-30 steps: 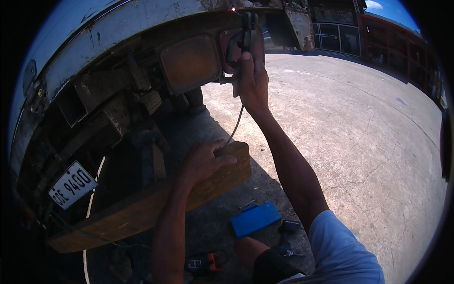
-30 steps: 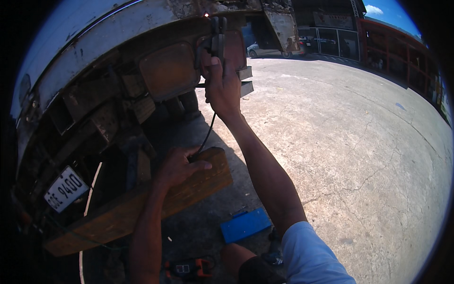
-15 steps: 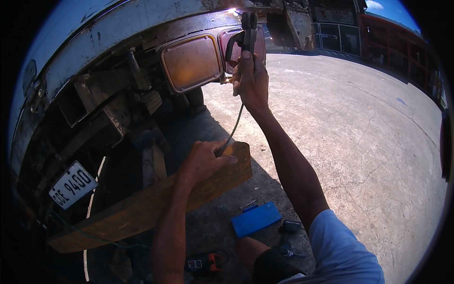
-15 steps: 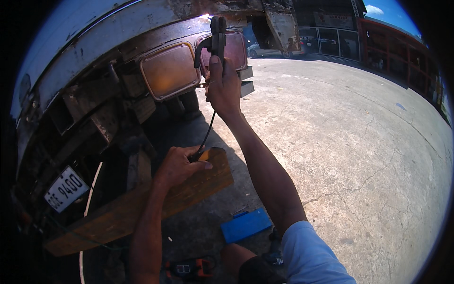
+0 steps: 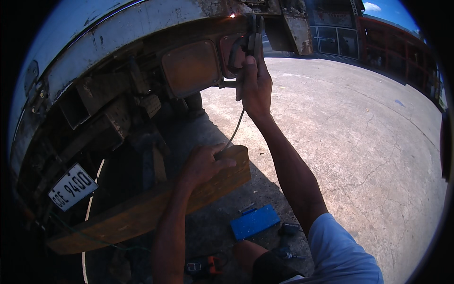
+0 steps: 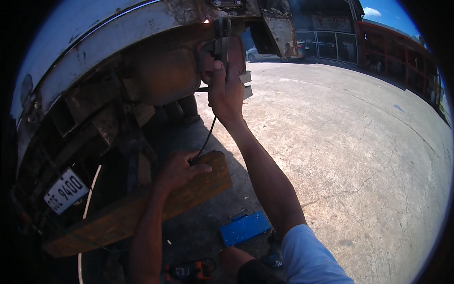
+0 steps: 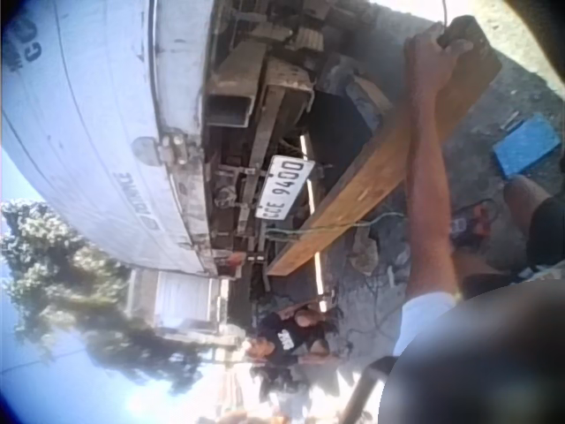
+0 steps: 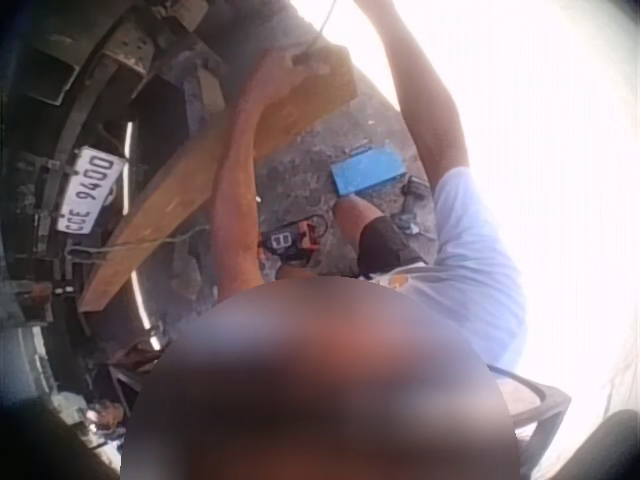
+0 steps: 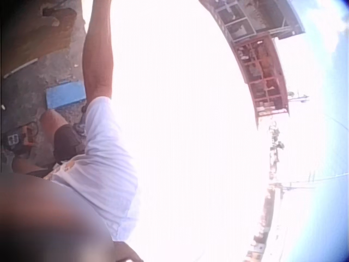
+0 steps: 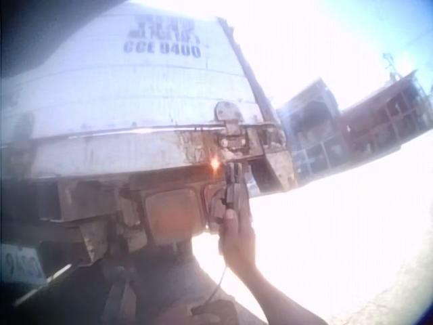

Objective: The person welds a metal bracket to the rear frame of a truck using a handheld welding torch. They measure and mark the bracket with a tape measure and pencil, then position and weld it in place while another person assists by holding the bracket.

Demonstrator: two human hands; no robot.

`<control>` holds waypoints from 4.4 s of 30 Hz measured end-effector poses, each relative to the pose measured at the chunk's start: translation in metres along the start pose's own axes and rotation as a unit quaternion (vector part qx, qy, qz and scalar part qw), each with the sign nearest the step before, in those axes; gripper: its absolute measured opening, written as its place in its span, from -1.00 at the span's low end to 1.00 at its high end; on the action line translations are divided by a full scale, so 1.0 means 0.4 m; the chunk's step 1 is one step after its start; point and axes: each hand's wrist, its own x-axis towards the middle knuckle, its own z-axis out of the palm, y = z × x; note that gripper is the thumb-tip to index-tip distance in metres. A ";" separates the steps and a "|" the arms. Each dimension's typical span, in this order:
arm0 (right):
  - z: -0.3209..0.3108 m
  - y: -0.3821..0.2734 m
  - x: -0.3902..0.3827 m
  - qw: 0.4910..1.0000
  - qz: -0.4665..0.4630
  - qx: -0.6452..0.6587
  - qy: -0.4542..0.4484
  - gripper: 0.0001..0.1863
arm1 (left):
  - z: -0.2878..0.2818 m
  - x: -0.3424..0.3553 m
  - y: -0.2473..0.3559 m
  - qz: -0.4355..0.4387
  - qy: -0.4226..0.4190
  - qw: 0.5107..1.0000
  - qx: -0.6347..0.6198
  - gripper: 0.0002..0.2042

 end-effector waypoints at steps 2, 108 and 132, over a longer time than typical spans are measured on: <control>0.006 0.001 0.003 1.000 -0.004 -0.004 -0.001 -0.46 | -0.002 -0.002 0.003 -0.013 -0.006 1.000 -0.011 -0.25; -0.029 -0.095 0.079 0.995 -0.042 -0.089 0.023 -0.45 | 0.011 -0.017 -0.048 0.106 0.024 0.977 -0.181 -0.61; -0.015 -0.093 0.091 0.994 -0.024 -0.111 0.005 -0.49 | 0.012 -0.021 -0.045 0.105 0.028 0.977 -0.183 -0.61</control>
